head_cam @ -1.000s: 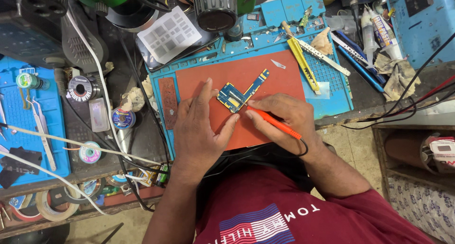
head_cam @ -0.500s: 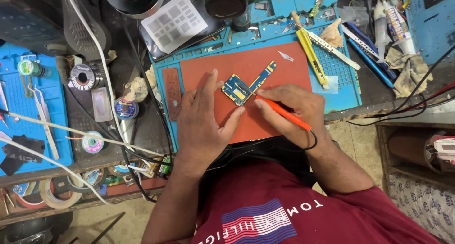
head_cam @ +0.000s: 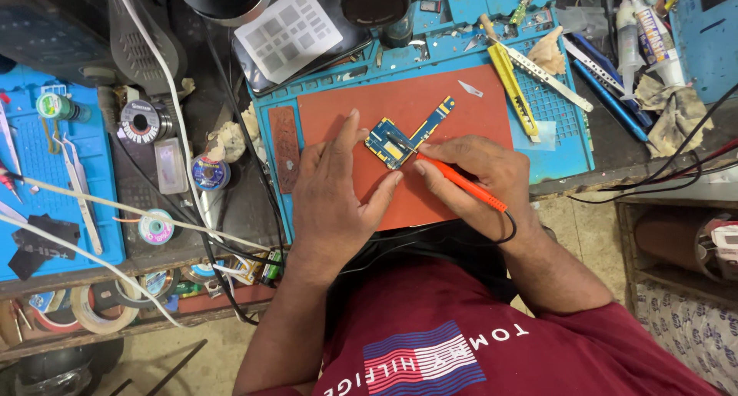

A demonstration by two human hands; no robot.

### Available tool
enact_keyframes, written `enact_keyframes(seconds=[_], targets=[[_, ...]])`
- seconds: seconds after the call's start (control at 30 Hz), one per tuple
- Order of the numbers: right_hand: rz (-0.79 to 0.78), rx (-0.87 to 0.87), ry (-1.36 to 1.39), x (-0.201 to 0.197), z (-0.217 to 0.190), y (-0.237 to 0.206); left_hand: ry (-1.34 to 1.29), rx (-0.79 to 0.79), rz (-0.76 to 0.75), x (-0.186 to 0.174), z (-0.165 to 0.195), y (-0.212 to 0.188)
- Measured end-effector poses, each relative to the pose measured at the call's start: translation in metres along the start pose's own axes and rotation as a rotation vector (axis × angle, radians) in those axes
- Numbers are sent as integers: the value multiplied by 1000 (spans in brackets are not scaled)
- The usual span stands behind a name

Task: The person uses a soldering iron to work on a small blue circuit board placed on a red mat. They repeatedly apply the soldering iron to different points on the board, occasionally dipping the tip into a container. The person also picks up a syringe-like tool and applies a substance to the board before continuing to solder.

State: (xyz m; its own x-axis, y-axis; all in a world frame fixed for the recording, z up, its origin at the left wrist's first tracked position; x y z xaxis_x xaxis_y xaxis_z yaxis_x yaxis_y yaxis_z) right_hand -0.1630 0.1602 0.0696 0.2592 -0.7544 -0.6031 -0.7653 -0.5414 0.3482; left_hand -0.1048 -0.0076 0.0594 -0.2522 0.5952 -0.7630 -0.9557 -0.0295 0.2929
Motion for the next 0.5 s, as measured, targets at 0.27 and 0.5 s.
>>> enact_keyframes(seconds=[0.27,0.5], targets=[[-9,11,29,-1,0,1,-13,-6,-2,-1,2,2],[-11,-44,24,-1,-3,1,-15,-13,-7,-1,3,3]])
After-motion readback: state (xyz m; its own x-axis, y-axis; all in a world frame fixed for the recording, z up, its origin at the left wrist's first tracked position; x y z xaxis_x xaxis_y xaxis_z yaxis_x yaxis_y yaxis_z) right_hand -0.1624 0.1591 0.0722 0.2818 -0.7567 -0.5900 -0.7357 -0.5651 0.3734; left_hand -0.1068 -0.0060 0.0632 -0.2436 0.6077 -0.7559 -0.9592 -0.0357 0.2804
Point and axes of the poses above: each hand's wrist, its own y-axis towards the middle knuckle, its own x-axis out of the palm, z = x × y, the point moved 9 cm from there along y, towards the middle knuckle, and after that the axes turned 6 degrees about -z, right-handed, at the moved point
